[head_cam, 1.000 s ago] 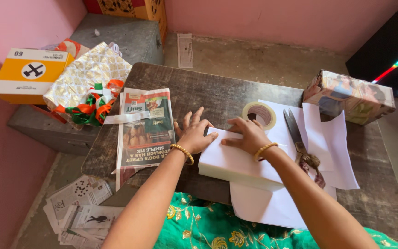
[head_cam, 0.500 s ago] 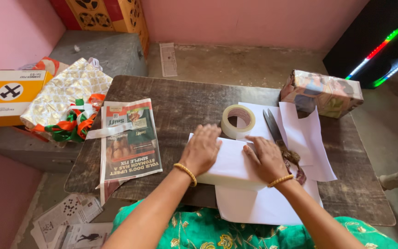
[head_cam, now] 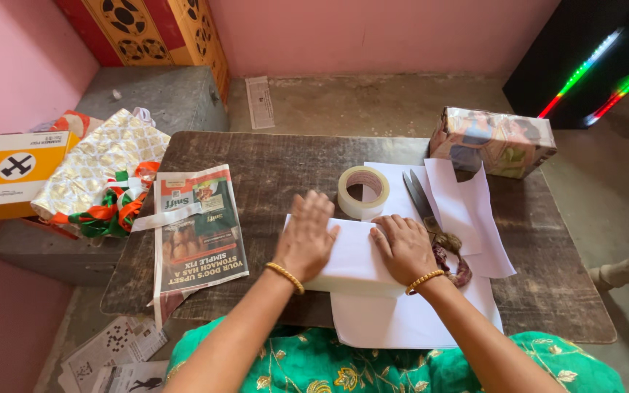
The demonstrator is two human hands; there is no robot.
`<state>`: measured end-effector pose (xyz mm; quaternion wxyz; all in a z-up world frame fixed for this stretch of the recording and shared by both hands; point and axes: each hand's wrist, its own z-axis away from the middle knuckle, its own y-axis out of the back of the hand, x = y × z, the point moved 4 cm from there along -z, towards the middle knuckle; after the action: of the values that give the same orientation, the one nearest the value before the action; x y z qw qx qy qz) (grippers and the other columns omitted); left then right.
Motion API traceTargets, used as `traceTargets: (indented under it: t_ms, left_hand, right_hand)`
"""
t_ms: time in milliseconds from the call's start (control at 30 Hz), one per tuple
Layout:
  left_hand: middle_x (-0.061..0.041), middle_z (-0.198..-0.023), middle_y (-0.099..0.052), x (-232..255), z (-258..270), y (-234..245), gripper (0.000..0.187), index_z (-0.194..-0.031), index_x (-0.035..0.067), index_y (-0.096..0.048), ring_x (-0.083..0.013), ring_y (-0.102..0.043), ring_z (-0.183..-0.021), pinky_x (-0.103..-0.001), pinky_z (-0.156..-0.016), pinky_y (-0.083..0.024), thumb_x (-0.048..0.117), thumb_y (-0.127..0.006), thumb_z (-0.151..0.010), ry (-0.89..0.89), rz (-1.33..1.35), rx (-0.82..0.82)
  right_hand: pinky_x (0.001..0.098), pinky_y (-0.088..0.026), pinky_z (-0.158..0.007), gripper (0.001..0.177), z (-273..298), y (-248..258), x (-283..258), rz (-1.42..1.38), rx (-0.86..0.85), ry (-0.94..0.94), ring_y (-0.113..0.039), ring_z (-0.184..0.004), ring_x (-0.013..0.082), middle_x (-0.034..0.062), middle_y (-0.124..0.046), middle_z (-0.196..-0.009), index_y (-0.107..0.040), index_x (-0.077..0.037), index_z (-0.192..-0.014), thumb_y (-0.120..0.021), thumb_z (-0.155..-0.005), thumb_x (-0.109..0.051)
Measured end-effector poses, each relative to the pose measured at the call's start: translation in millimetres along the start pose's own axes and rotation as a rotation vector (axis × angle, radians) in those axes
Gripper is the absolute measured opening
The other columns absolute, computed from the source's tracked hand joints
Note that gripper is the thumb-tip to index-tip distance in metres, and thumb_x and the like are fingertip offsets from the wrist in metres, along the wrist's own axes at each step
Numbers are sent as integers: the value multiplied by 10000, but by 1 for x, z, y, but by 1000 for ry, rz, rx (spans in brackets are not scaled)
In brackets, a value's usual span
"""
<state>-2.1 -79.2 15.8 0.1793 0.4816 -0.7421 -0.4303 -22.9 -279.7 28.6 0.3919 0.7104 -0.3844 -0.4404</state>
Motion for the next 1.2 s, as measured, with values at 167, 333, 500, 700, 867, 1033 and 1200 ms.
traceTargets:
  t_ms: [167, 333, 500, 700, 867, 1033, 1200]
  left_hand:
    - [-170, -1442, -505, -12, 18, -22, 663, -1480, 14, -421, -315, -414, -1396, -475, -1246, -167, 499, -306, -1044, 184, 332, -397]
    - [-171, -1444, -479, -38, 12, 5, 704, -1520, 43, -338, -323, -367, -1416, -510, -1238, -111, 553, -288, -1037, 400, 236, -570]
    - [-150, -1588, -354, -26, 8, 27, 772, -1552, 93, -297, -345, -213, -1476, -566, -1187, -48, 595, -268, -966, 406, -90, -431]
    - [-170, -1674, -175, 29, 35, 5, 776, -1567, 23, -263, -308, -119, -1546, -458, -1232, -81, 582, -301, -1030, 165, 275, -373]
    - [-209, -1672, -140, 48, 42, 14, 788, -1572, 26, -246, -337, -119, -1541, -467, -1221, -90, 566, -351, -1007, 106, 295, -206]
    - [-184, -1666, -138, 62, 48, 26, 781, -1579, 65, -240, -350, -118, -1530, -494, -1216, -77, 574, -392, -1006, 96, 294, -284]
    - [-215, -1662, -200, 50, 64, 51, 755, -1581, 48, -283, -370, -202, -1526, -518, -1216, -119, 529, -439, -1021, 225, 352, -134]
  right_hand:
    - [461, -390, -1009, 320, 5, -3, 2, 40, 8, -1, -591, -1078, 303, 82, -669, -1091, -669, -146, -1145, -495, -997, -370]
    - [467, -387, -1016, 375, 2, -7, 6, 42, 55, 11, -590, -1085, 305, 102, -665, -1083, -656, -117, -1195, -505, -998, -399]
    - [432, -505, -930, 365, 8, -1, 44, -287, 289, -189, -674, -1058, 304, 126, -711, -1139, -655, -68, -1181, -601, -989, -373]
    - [395, -563, -885, 261, 33, 40, 136, -190, 75, -601, -740, -970, 272, 109, -780, -1014, -759, -107, -1044, -716, -841, -266]
    - [408, -555, -881, 220, 50, 70, 159, -78, 159, -727, -734, -969, 279, 93, -782, -1008, -777, -124, -1006, -749, -811, -224]
    - [405, -572, -891, 189, 52, 44, 150, -107, 76, -610, -736, -961, 295, 127, -773, -1004, -781, -125, -969, -766, -801, -211]
    - [450, -543, -893, 303, 50, -2, 131, 173, -248, -509, -678, -1054, 323, 122, -736, -1057, -733, -167, -1028, -827, -771, -297]
